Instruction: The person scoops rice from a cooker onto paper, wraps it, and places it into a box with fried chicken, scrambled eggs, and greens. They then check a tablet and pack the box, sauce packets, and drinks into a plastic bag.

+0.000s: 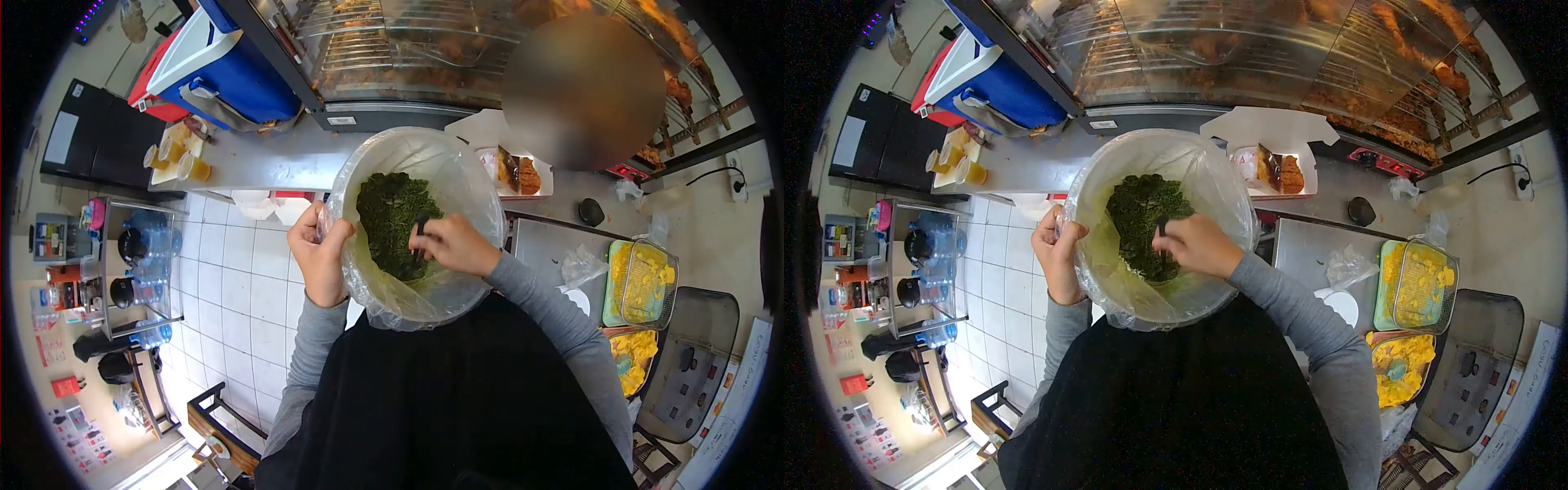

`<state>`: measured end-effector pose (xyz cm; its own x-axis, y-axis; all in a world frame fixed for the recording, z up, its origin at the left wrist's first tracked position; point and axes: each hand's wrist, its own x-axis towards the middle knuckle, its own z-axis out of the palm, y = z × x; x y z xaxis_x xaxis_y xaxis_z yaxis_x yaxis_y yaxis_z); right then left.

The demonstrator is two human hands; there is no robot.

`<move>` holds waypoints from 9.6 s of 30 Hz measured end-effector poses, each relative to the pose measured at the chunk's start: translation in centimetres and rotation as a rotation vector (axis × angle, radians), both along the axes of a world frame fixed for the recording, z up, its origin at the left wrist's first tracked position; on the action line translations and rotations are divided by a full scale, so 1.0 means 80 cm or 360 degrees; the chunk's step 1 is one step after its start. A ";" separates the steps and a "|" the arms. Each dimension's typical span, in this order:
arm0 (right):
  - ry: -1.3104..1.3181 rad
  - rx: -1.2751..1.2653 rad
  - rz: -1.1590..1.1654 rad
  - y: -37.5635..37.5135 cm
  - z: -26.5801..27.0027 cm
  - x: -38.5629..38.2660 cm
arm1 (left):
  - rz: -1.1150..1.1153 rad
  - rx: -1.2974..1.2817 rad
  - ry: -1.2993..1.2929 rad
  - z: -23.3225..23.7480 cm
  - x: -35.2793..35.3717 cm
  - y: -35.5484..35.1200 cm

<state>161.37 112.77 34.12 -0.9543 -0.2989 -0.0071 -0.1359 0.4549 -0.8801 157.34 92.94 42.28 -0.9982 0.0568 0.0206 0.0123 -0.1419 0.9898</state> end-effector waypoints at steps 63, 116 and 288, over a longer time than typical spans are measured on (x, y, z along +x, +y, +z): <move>0.0569 0.0127 -0.2562 0.259 -0.184 -0.019 | 0.0737 0.0909 -0.0237 -0.109 -0.209 -0.303; 0.1109 0.0061 -0.3731 -0.044 0.007 0.551 | -0.3396 0.0308 0.0264 -0.129 0.299 0.386; 0.0243 0.2165 -0.3590 -0.236 -0.023 0.508 | -0.2066 0.0171 0.1848 0.070 0.103 0.232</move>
<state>201.97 93.93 32.28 0.2258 0.6022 0.7657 0.9675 -0.0467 -0.2486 165.60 111.52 47.90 0.2253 0.6898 0.6880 0.4824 -0.6925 0.5364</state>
